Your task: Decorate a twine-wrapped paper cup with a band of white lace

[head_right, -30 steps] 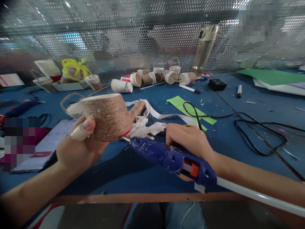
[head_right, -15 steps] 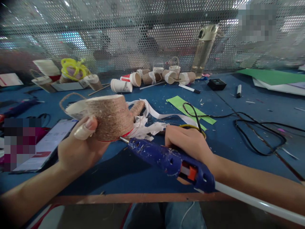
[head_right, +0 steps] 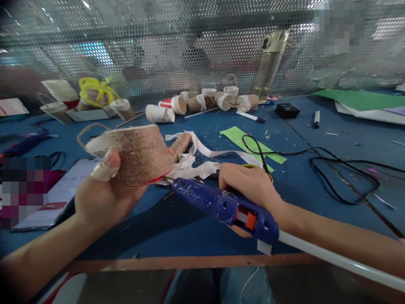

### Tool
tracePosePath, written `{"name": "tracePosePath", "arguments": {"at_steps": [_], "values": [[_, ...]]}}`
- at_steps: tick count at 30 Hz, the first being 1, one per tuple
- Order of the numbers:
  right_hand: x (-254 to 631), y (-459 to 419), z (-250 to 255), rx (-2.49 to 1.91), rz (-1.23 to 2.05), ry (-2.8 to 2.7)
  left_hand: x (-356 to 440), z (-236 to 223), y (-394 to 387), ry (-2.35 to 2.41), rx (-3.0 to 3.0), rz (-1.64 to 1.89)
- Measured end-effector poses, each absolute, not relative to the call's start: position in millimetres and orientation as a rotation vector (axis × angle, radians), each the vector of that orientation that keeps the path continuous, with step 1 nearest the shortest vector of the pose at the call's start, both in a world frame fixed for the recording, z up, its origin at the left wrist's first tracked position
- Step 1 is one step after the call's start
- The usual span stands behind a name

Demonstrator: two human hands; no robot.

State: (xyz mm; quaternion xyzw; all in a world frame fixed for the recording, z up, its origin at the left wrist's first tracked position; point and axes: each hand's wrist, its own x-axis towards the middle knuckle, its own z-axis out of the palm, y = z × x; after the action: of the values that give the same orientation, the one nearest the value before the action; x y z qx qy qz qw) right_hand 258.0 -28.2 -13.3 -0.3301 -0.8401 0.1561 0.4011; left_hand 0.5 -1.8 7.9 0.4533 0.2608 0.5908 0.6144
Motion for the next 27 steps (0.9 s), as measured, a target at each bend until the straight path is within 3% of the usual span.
{"name": "tracePosePath", "arguments": {"at_steps": [27], "values": [[254.0,-29.8,-11.8,-0.884,0.389,-2.072,1.7,10.2,-3.1,0.636,1.017,1.439]]}}
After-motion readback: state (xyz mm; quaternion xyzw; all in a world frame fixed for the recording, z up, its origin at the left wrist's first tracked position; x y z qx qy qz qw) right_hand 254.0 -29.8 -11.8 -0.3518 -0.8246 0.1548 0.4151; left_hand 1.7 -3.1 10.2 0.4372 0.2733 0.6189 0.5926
